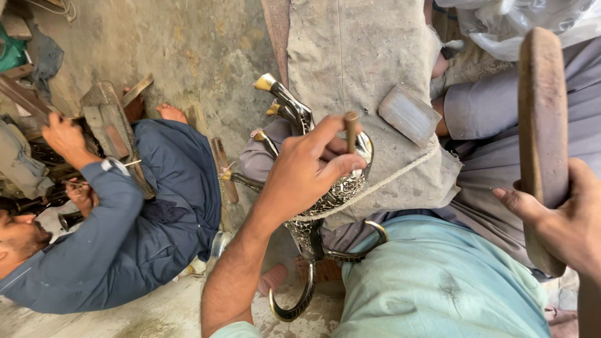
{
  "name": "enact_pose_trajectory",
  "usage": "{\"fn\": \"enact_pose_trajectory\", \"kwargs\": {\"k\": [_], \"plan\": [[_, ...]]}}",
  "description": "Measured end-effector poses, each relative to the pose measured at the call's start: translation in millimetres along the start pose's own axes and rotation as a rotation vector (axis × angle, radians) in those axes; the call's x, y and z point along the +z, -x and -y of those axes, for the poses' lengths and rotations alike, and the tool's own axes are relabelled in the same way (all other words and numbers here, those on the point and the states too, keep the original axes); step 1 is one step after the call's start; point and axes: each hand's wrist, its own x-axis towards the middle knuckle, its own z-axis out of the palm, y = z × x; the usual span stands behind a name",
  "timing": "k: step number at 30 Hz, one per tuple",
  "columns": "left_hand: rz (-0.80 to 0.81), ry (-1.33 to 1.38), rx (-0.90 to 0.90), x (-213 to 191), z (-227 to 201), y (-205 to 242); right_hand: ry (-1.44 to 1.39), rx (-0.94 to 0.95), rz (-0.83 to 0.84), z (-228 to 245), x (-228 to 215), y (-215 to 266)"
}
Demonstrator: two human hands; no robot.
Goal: The person uses a wooden mallet to hammer a metal chisel against a silver-colored metal object with multiple curved horns. The object is held in place on a cloth-covered block. The person repeatedly strikes the chisel to shape or emboss the metal surface.
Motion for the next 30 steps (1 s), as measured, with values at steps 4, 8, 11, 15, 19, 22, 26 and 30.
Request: {"fn": "enact_pose_trajectory", "kwargs": {"k": [4, 8, 11, 15, 19, 22, 26, 30], "plan": [[0.076, -0.128, 0.183, 5, -17, -25, -0.088, -0.256, -0.004, 34, -3, -3], [0.140, -0.272, 0.148, 10, -20, -33, -0.027, -0.191, -0.006, 62, -2, -9], [0.149, -0.284, 0.175, 13, -20, -34, 0.187, -0.103, -0.015, 79, -2, -2], [0.182, -0.304, 0.180, 19, -20, -36, 0.075, -0.030, 0.011, 87, 2, 0], [0.206, -0.398, 0.184, 26, -25, -39, 0.190, 0.073, 0.144, 88, 0, -9], [0.246, -0.427, 0.185, 26, -27, -42, 0.079, -0.036, 0.078, 95, 1, -4], [0.270, -0.438, 0.171, 26, -29, -46, -0.038, -0.085, 0.070, 109, 3, 3], [0.284, -0.433, 0.165, 25, -30, -47, 0.402, -0.256, 0.104, 112, 1, -4]]}}
